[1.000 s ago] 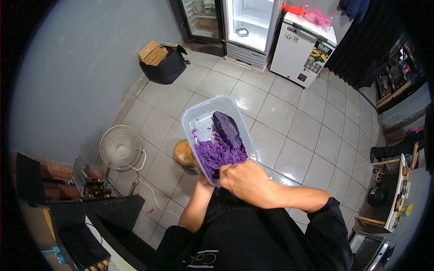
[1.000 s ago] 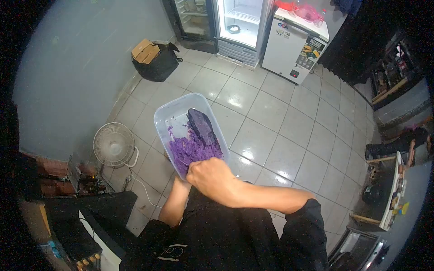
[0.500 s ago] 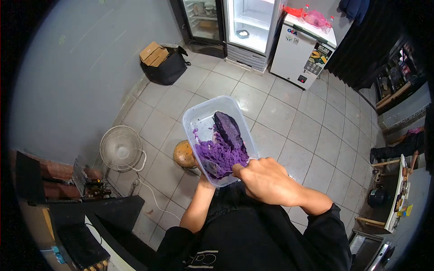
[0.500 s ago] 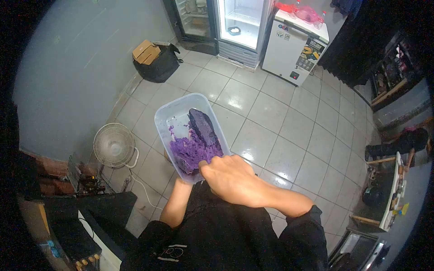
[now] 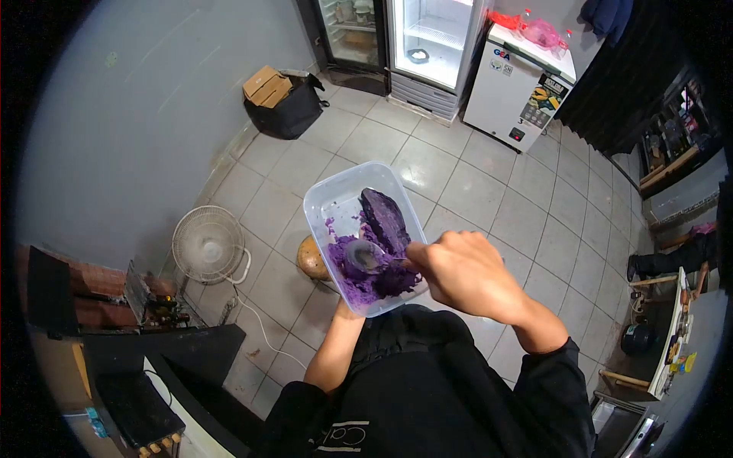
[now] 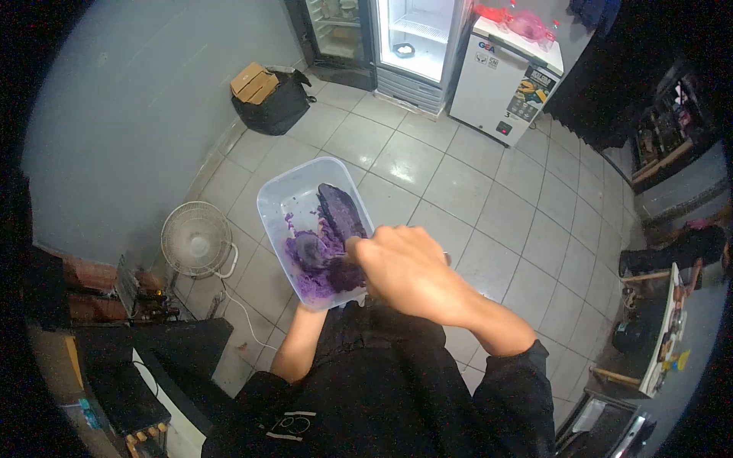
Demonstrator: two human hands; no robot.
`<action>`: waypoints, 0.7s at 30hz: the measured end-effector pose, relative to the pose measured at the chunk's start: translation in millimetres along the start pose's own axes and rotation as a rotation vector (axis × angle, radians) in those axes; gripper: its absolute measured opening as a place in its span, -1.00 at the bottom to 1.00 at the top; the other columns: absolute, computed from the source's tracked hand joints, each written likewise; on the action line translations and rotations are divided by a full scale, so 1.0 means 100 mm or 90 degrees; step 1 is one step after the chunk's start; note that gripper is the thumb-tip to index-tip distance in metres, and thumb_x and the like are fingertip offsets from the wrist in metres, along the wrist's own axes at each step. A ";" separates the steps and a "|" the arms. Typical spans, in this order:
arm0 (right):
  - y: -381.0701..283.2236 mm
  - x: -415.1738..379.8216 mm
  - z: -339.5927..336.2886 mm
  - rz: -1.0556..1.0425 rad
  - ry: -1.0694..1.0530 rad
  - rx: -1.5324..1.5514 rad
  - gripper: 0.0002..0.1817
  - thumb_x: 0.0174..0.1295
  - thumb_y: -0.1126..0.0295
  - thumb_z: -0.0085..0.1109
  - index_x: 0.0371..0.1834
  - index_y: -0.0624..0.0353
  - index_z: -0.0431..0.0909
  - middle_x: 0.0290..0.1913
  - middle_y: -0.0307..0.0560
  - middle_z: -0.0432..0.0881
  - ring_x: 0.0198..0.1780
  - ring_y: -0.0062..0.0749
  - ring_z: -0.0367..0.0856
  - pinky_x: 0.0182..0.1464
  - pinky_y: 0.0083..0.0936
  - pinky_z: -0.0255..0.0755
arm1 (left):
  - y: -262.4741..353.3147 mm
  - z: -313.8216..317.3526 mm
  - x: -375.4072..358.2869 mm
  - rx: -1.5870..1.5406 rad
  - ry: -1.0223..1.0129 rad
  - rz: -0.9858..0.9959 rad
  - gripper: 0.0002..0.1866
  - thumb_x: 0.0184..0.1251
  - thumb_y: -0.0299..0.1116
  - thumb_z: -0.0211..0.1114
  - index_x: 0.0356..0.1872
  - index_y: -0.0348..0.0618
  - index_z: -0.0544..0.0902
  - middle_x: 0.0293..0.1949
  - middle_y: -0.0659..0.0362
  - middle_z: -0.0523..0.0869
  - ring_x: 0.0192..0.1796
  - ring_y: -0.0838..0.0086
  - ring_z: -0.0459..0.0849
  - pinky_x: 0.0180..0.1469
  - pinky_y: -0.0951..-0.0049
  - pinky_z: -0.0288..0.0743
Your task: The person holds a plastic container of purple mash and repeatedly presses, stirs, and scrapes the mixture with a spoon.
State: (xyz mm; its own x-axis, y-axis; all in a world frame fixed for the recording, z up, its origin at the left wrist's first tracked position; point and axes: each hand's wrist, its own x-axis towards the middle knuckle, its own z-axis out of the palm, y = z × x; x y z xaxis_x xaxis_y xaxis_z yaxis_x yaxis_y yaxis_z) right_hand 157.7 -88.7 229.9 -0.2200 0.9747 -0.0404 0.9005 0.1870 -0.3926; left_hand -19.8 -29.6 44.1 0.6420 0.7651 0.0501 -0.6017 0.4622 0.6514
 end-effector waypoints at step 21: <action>0.07 0.08 0.10 -0.026 0.007 0.033 -0.89 0.19 0.42 0.17 -0.32 0.20 0.65 -0.55 0.20 0.57 -0.39 0.14 0.60 -0.36 -0.11 0.45 | -0.15 -0.41 -0.08 0.008 -0.064 0.022 -0.24 0.39 0.27 -0.08 0.42 -0.06 0.27 0.35 0.03 0.41 0.38 0.15 0.38 0.44 0.06 0.22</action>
State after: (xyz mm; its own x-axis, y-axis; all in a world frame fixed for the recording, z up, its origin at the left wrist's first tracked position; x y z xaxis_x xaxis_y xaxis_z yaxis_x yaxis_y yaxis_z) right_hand 158.8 -80.9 217.3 -0.2524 0.9675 -0.0134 0.8701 0.2209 -0.4406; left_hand -35.7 -24.5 2.9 0.6663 0.7308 0.1481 -0.6185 0.4308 0.6572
